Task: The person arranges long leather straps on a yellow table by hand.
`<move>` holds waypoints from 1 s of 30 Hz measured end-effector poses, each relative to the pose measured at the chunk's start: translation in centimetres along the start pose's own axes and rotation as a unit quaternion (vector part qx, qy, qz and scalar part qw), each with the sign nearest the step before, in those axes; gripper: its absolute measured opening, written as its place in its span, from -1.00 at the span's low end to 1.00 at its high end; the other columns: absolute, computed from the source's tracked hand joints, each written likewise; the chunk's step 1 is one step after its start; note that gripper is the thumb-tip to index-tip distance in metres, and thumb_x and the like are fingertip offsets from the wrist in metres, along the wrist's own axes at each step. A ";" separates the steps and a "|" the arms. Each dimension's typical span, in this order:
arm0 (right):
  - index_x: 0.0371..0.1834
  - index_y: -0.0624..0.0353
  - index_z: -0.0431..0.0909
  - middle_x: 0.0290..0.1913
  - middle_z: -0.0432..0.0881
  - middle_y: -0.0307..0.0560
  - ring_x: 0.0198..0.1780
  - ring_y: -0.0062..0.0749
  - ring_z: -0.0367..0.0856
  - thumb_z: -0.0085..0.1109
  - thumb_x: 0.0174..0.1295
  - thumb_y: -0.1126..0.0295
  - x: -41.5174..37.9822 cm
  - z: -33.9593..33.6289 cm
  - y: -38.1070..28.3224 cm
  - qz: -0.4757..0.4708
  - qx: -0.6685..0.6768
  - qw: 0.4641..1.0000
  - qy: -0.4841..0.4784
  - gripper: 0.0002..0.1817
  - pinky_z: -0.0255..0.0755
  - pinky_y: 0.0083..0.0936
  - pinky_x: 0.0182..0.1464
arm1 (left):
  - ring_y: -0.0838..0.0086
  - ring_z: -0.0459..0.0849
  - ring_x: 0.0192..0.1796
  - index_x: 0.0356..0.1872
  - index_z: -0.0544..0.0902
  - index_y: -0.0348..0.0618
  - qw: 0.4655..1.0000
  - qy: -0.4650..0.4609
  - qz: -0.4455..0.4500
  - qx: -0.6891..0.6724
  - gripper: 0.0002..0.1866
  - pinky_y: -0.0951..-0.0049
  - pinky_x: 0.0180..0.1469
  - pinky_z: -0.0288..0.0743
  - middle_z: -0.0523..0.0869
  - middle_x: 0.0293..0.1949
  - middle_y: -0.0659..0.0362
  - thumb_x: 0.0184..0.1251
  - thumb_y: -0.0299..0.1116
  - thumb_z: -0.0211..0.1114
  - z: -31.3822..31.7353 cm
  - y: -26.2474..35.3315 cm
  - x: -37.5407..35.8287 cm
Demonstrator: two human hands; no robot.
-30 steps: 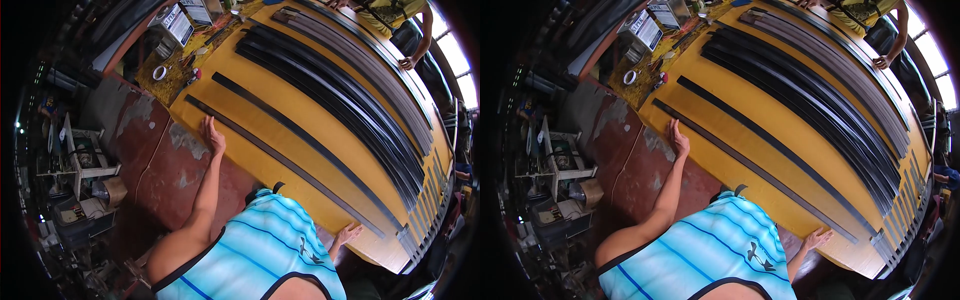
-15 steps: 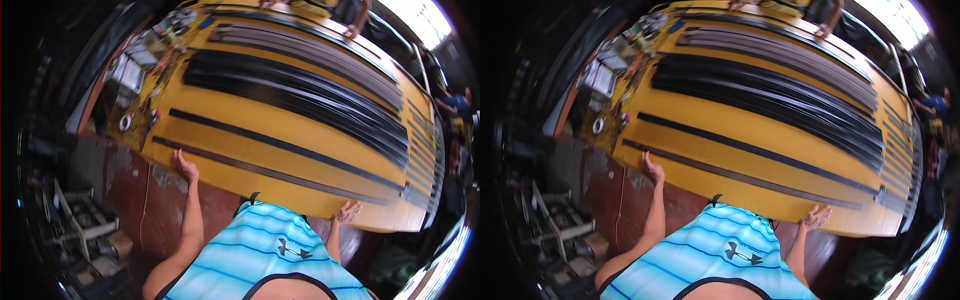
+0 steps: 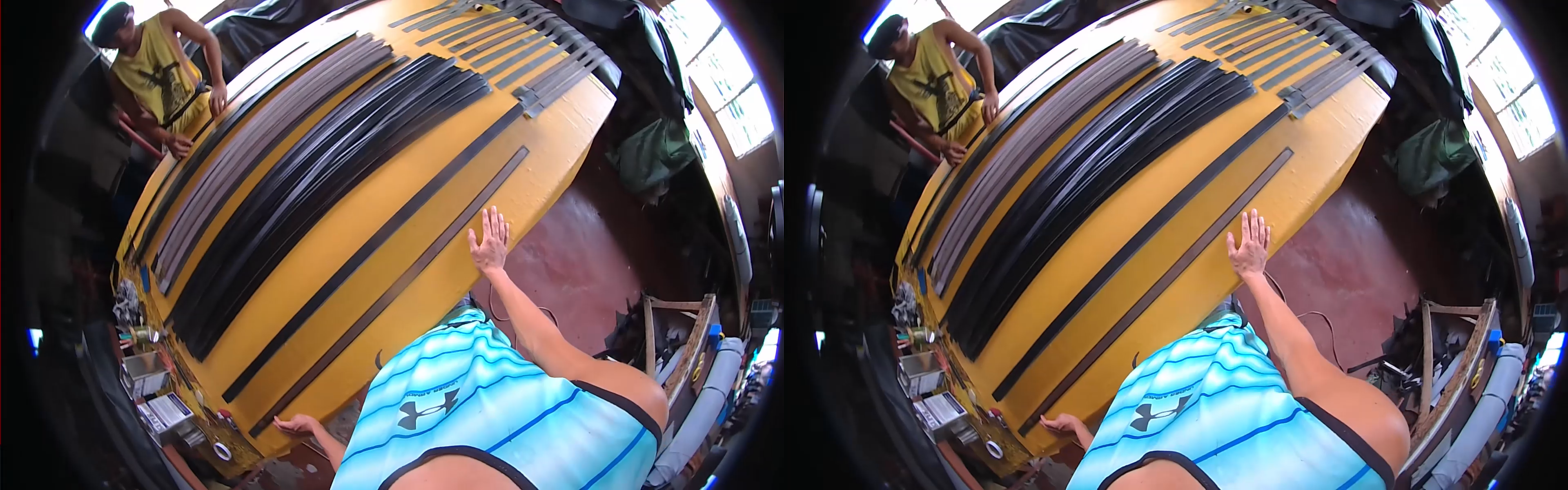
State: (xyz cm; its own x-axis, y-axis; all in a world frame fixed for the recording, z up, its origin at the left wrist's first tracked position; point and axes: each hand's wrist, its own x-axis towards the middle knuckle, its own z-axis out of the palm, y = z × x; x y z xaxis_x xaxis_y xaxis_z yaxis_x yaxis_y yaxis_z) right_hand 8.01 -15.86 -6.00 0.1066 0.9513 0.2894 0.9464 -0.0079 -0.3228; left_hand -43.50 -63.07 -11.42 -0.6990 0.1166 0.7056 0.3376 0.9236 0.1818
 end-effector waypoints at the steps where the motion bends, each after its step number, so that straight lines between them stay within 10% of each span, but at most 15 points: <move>1: 0.57 0.03 0.32 0.63 0.20 -0.04 0.62 -0.07 0.14 0.13 0.40 0.00 0.2 -0.6 0.0 0.008 0.011 1.000 -0.021 -0.29 -0.10 -0.13 0.64 | -0.07 0.68 0.19 0.12 0.65 -0.23 1.000 -0.022 -0.009 0.010 -0.64 0.05 0.27 0.56 0.69 0.17 -0.16 0.45 -0.61 -0.03 0.0 -0.3 0.2; 7: -0.11 0.08 0.69 -0.03 0.68 -0.12 0.08 -0.25 0.63 0.28 0.33 0.29 9.2 -3.7 5.5 -0.008 0.122 0.991 0.060 -0.83 0.39 -0.26 0.21 | -0.01 0.63 0.25 0.04 0.73 -0.14 0.981 -0.017 -0.187 0.036 -0.59 0.01 0.32 0.46 0.69 0.16 -0.13 0.28 -0.69 0.05 -2.5 6.0 1.8; 14: -0.17 0.08 0.68 -0.21 0.70 -0.10 -0.08 -0.15 0.67 0.23 0.38 0.28 25.4 -1.7 20.4 0.057 0.161 0.981 0.097 -0.86 0.46 -0.25 0.06 | 0.07 0.65 0.13 0.05 0.70 -0.29 0.968 -0.060 -0.025 -0.244 -0.66 0.09 0.25 0.52 0.70 0.06 -0.07 0.33 -0.68 0.09 -3.8 33.2 0.1; 22: -0.22 -0.05 0.58 -0.25 0.72 -0.16 -0.15 -0.19 0.69 0.17 0.42 0.21 28.8 -0.4 22.0 0.089 0.044 0.985 0.140 -0.88 0.41 -0.22 -0.05 | 0.33 0.78 -0.07 0.01 0.70 -0.30 0.651 -0.481 0.232 -0.540 -0.81 0.41 -0.03 0.65 0.79 -0.03 0.04 0.59 -0.48 0.16 -12.6 74.8 -4.2; 28: -0.31 -0.02 0.60 -0.31 0.72 -0.18 -0.21 -0.22 0.69 0.24 0.37 0.26 29.1 -2.0 21.2 0.140 0.116 0.978 0.102 -0.88 0.39 -0.30 -0.10 | 0.53 0.74 -0.33 -0.01 0.71 -0.28 0.533 -0.487 0.447 -0.528 -0.83 0.49 -0.23 0.60 0.80 -0.32 0.10 0.53 -0.44 0.25 -11.9 97.3 -11.2; 30: -0.33 -0.01 0.59 -0.31 0.73 -0.19 -0.24 -0.24 0.69 0.27 0.35 0.25 29.1 -1.7 21.2 0.135 0.108 0.977 0.124 -0.87 0.38 -0.33 -0.13 | 0.18 0.80 -0.18 -0.04 0.69 -0.25 0.532 -0.519 0.458 -0.488 -0.82 0.28 -0.11 0.64 0.80 -0.17 -0.01 0.48 -0.39 0.26 -11.6 102.2 -13.1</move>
State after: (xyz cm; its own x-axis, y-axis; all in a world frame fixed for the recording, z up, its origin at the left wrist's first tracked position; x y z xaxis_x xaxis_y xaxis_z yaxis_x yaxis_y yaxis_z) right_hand 31.67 11.12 -2.88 0.4391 0.8190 0.3693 0.7905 -0.1568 -0.5921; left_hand 7.45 25.52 5.85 0.2403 0.9608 0.1382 0.6495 -0.2649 0.7127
